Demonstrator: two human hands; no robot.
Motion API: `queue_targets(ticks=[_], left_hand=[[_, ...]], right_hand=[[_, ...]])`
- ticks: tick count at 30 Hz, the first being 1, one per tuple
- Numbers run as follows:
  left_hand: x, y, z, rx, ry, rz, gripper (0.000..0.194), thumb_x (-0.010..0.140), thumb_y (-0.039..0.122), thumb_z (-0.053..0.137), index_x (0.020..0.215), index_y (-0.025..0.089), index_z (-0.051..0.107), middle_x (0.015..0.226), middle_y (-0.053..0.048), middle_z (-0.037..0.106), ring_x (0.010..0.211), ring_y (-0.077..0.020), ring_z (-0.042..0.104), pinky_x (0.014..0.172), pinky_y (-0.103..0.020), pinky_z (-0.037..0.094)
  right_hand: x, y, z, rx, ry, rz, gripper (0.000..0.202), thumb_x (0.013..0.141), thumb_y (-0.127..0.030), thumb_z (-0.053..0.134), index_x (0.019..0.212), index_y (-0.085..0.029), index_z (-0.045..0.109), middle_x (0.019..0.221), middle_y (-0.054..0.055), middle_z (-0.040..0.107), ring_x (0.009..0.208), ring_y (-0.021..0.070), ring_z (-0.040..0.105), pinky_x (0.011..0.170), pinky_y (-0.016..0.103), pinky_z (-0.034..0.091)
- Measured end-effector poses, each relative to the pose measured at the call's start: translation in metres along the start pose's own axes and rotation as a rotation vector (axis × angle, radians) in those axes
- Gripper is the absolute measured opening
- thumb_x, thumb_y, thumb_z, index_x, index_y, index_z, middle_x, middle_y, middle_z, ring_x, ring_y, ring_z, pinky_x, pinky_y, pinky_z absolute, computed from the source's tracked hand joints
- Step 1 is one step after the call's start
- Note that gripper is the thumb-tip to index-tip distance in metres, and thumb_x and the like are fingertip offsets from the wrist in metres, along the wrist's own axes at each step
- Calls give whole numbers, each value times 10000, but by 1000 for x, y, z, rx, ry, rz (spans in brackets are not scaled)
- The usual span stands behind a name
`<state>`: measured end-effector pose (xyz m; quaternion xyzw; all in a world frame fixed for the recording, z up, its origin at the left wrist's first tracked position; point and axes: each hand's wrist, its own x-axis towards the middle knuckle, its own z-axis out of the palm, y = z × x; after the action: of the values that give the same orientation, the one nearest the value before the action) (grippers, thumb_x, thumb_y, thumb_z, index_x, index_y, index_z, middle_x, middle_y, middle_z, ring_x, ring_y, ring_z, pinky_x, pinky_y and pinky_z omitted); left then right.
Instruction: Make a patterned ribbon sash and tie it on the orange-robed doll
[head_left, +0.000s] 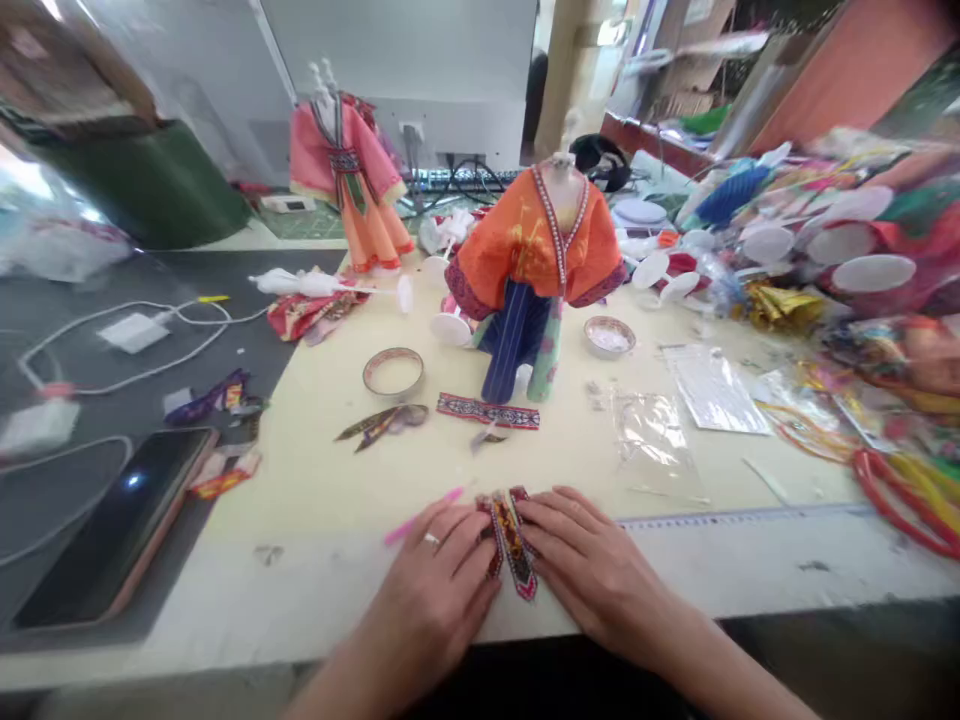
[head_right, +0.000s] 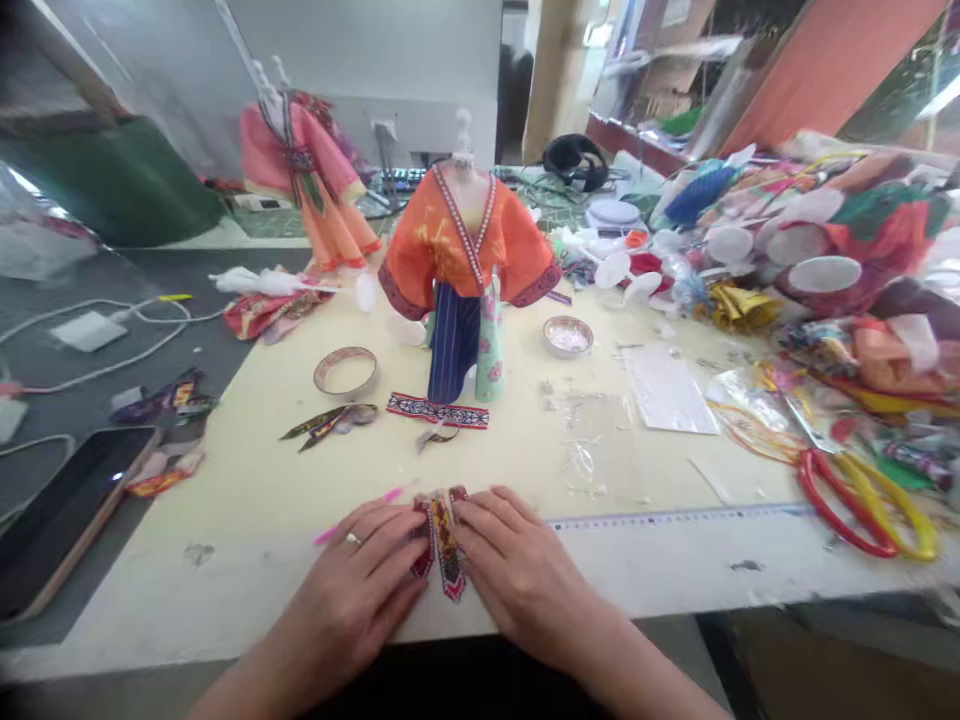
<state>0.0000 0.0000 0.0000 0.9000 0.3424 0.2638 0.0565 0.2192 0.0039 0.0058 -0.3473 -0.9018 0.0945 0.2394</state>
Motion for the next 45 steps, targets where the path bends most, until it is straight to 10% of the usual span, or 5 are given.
queue_targets(ticks=[20,27,32,38,45], left_hand=[[2,-1,-4,-20,27,-21,272,805,110,567,1075,83,592,1115,-151,599,1076,-271,513,968,-480,416],[-9,-5,-15,-121,250,-16,294,769,4,543,1051,85,571,898,-105,614,867,-195,536,845,-427,479],[7,-41,-43,90,248,-87,315,786,0,518,1068,121,589,940,-108,607,932,-218,531,835,-399,465],[60,-125,-54,349,-31,-453,259,843,240,476,987,125,658,1056,-135,626,994,-278,540,873,-428,416],[78,-162,-41,189,-165,-363,220,762,270,507,636,167,655,738,-40,666,743,-208,590,684,-283,411]], right_hand=[[-4,3,1,-22,30,27,306,849,-118,514,1150,-136,564,1213,118,583,1123,231,506,1010,471,392],[-8,5,2,-9,76,34,342,832,-108,529,1172,-131,552,1209,127,572,1103,245,514,978,486,421],[-9,7,3,-16,121,28,311,824,-113,543,1133,-127,580,1142,129,610,1061,244,548,955,475,448],[-7,6,2,29,150,29,292,824,-85,531,1110,-122,574,1114,126,609,1039,231,550,937,450,461],[0,-1,-9,72,175,117,236,847,-119,493,1065,-175,561,1044,78,642,967,206,581,935,433,469]])
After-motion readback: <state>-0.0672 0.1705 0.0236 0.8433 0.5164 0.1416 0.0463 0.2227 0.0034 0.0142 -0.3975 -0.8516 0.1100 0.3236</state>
